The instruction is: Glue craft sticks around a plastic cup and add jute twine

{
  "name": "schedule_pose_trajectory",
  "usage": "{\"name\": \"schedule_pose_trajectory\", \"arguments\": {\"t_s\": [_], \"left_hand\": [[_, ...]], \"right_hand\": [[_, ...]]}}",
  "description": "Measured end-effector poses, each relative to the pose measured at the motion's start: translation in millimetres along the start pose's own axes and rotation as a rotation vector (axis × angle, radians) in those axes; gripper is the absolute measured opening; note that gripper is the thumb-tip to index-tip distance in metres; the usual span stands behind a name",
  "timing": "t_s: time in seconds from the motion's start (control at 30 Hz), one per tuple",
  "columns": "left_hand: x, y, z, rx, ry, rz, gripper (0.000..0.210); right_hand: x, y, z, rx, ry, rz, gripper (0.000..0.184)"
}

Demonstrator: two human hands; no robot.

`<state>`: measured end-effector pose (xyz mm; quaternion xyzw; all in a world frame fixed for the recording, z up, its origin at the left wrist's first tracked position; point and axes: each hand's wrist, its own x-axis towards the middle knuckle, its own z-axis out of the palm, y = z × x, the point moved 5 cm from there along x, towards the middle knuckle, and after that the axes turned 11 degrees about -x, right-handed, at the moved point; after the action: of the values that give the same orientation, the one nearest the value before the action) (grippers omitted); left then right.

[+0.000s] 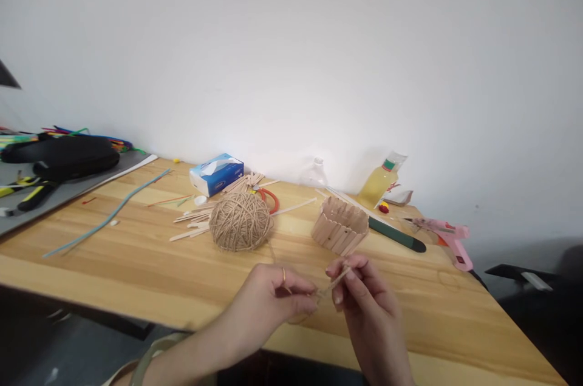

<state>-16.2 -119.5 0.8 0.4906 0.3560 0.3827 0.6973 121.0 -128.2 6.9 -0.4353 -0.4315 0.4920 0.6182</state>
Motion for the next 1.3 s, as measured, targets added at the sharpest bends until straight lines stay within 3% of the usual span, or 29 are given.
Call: {"name": "schedule_pose_trajectory", "arguments": {"t_s": [0.17,0.33,0.5,0.77,0.9,1.0,1.07,1.2,1.3], "left_hand": [[-10.5,14.6,2.0,0.394,0.101,0.291,0.012],[-17.4,16.8,8.7,0.579,0.025,0.39,0.016],[-17.0,9.0,3.7,0.549,0.004,0.269,0.017],[-6.6,-7.9,-5.8,0.102,0.093,-0.064,0.018],[-3.5,-3.7,-1.5,-0.105,0.019,-0.089,0.028],[-3.8,-2.1,5.1,-0.142,-0.108,-0.132,0.045],[-4.0,-3.1,9.0,-0.136,-0.146,-0.161,0.043],[-1.9,-6.3,13.3,-0.107,-0.057,-0.187,0.027],[0.5,-6.9,15.0,-0.096,-0.011,-0.164,0.017]], "right_hand": [[-4.1,3.4,9.1,0.194,-0.054,0.131,0.025],[-6.2,2.4,9.1,0.265,0.054,0.201,0.032],[-2.3,4.3,4.6,0.242,0.108,0.241,0.036],[1.4,-0.2,-3.2,-0.012,0.095,0.191,0.029],[1.1,-2.5,-2.5,-0.07,0.112,0.165,0.028],[0.8,-3.5,0.1,-0.124,0.104,0.14,0.026],[0.6,-4.9,1.8,-0.184,0.105,0.108,0.024],[0.7,-11.2,2.2,-0.338,0.193,0.002,0.017],[2.3,-9.1,0.0,-0.322,0.216,0.021,0.015]]}}
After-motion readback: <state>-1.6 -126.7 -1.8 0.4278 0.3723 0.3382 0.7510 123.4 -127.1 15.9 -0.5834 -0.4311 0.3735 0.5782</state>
